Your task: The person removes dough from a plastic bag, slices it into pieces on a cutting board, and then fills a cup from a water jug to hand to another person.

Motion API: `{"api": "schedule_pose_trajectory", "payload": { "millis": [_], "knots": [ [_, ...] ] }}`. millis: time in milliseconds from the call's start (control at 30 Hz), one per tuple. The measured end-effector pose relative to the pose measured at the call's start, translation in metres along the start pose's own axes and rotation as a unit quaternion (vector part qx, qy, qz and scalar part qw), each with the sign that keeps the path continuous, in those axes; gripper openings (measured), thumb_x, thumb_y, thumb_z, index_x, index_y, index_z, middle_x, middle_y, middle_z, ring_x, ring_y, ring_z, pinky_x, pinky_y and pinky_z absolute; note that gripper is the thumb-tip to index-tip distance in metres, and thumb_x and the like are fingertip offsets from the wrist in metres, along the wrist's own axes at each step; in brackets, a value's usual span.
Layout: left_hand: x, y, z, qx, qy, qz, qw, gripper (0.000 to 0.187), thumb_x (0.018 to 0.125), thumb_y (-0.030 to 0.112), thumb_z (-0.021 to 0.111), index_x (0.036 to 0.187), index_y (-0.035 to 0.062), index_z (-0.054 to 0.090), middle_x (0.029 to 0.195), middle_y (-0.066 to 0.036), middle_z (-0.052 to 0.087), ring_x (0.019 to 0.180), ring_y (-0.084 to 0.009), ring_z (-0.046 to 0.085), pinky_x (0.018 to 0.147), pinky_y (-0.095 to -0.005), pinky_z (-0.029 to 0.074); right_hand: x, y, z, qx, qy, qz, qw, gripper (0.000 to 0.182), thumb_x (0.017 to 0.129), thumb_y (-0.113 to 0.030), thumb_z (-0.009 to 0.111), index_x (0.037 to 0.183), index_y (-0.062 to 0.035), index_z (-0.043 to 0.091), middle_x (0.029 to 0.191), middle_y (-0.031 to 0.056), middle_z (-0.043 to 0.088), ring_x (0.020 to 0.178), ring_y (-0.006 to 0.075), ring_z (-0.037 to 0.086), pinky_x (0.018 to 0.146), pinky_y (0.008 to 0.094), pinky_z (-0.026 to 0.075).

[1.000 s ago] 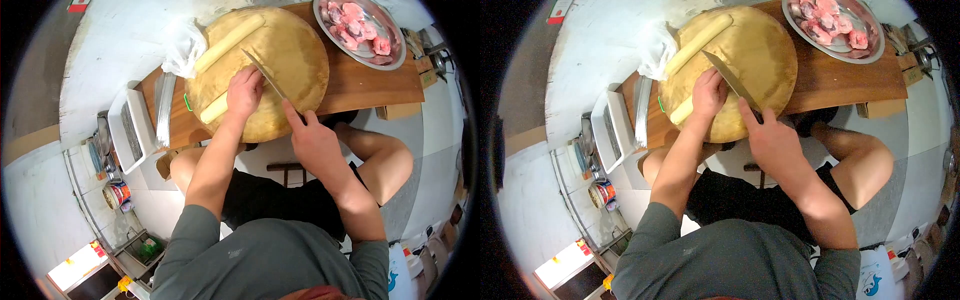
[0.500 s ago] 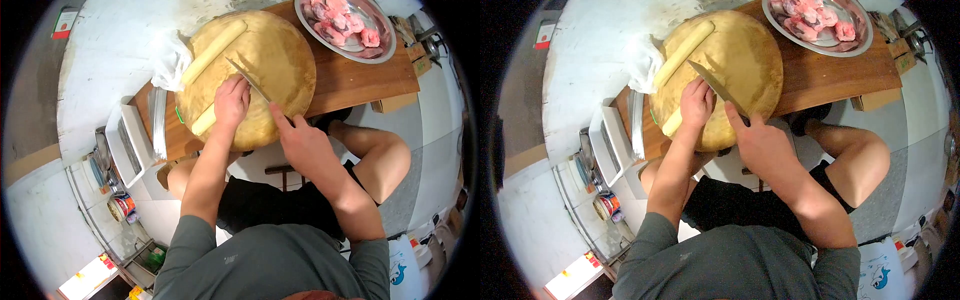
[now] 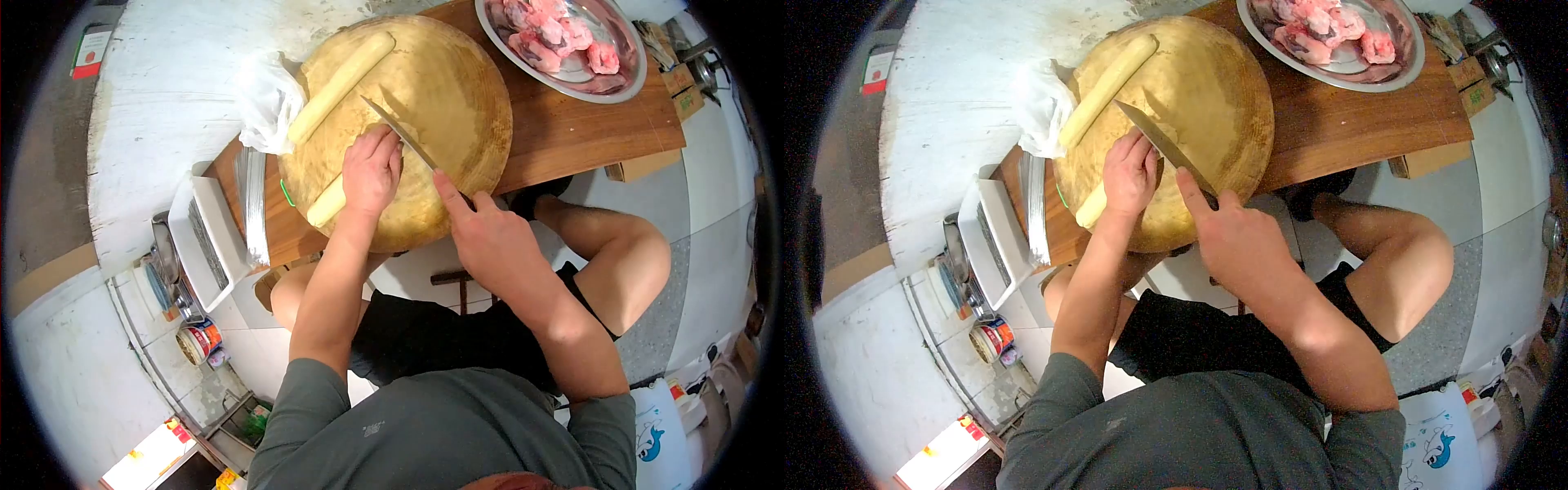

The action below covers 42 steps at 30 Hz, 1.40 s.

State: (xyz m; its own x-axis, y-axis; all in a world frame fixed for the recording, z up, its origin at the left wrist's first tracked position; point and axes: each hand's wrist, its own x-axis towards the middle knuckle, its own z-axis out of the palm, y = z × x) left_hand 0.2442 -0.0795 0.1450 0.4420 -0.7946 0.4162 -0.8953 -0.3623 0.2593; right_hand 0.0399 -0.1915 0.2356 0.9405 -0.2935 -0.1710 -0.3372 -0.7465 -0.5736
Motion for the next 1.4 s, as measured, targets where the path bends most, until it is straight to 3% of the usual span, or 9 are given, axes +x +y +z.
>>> {"api": "schedule_pose_trajectory", "payload": {
  "millis": [133,233,333,433,533,633,933,1400],
  "knots": [
    [0.001,-0.001,0.001,-0.008,0.011,-0.001,1.0,0.021,0.08,0.006,0.066,0.101,0.0074,0.068,0.107,-0.005,0.066,0.089,-0.027,0.061,0.078,-0.0366,0.048,0.001,-0.005,-0.001,-0.01,-0.006,0.015,1.0,0.056,0.09,-0.011,0.055,0.144,-0.0083,0.041,0.087,0.0198,0.062,0.065,0.0388,0.064,0.059,0.0448,0.055],
    [-0.001,-0.002,0.002,-0.019,0.021,-0.005,1.0,0.021,0.08,0.005,0.066,0.101,0.0072,0.068,0.107,-0.006,0.066,0.089,-0.0276,0.061,0.078,-0.0366,0.048,0.001,-0.009,-0.002,0.02,-0.013,0.067,0.997,0.054,0.088,-0.01,0.051,0.139,0.0007,0.04,0.091,0.0227,0.064,0.07,0.0382,0.069,0.062,0.0453,0.058],
    [-0.003,-0.003,0.002,-0.033,0.032,-0.006,0.999,0.022,0.08,0.005,0.067,0.102,0.0073,0.068,0.107,-0.006,0.066,0.089,-0.0282,0.061,0.079,-0.0369,0.048,0.0,-0.006,0.005,0.014,0.019,0.047,0.999,0.039,0.088,-0.011,0.051,0.124,0.004,0.047,0.091,0.0226,0.064,0.072,0.0387,0.069,0.062,0.0458,0.058],
    [-0.002,-0.004,0.004,-0.053,0.041,-0.01,0.998,0.023,0.08,0.007,0.067,0.103,0.0077,0.068,0.108,-0.006,0.065,0.091,-0.0283,0.061,0.079,-0.0377,0.048,-0.002,-0.006,0.008,-0.006,0.028,0.047,0.998,0.029,0.088,-0.011,0.053,0.114,0.0023,0.048,0.091,0.0232,0.064,0.072,0.0397,0.068,0.062,0.0464,0.057],
    [-0.003,-0.002,0.0,-0.05,0.019,-0.018,0.998,0.023,0.081,0.008,0.067,0.103,0.0081,0.067,0.109,-0.005,0.065,0.093,-0.0282,0.061,0.081,-0.0382,0.048,-0.003,-0.008,0.006,-0.019,0.004,0.076,0.997,0.033,0.091,-0.015,0.056,0.118,0.0015,0.046,0.091,0.0226,0.064,0.073,0.0422,0.065,0.062,0.0486,0.054],
    [-0.004,-0.003,0.002,-0.043,0.015,-0.017,0.999,0.023,0.081,0.007,0.067,0.104,0.0084,0.067,0.11,-0.005,0.065,0.095,-0.0277,0.061,0.082,-0.0381,0.048,-0.002,-0.014,0.0,-0.025,0.009,0.094,0.995,0.028,0.092,-0.017,0.055,0.112,0.0,0.046,0.088,0.0231,0.064,0.072,0.0427,0.065,0.063,0.049,0.055],
    [-0.005,-0.004,0.002,-0.039,0.001,-0.017,0.999,0.026,0.079,0.007,0.068,0.105,0.0088,0.067,0.112,-0.005,0.065,0.094,-0.0275,0.061,0.081,-0.0381,0.049,0.004,-0.017,0.022,-0.056,0.021,0.111,0.992,0.021,0.096,-0.024,0.052,0.102,-0.0042,0.047,0.076,0.0192,0.065,0.062,0.0364,0.067,0.054,0.0453,0.055],
    [-0.001,0.0,0.004,-0.001,0.005,0.003,1.0,0.02,0.081,0.008,0.066,0.1,0.0068,0.068,0.107,-0.008,0.066,0.093,-0.0279,0.062,0.079,-0.0394,0.05,0.012,-0.007,0.01,0.0,-0.013,0.124,0.992,0.011,0.09,-0.01,0.048,0.098,-0.003,0.047,0.077,0.0225,0.067,0.068,0.0377,0.069,0.059,0.0466,0.056]
  ]
}}
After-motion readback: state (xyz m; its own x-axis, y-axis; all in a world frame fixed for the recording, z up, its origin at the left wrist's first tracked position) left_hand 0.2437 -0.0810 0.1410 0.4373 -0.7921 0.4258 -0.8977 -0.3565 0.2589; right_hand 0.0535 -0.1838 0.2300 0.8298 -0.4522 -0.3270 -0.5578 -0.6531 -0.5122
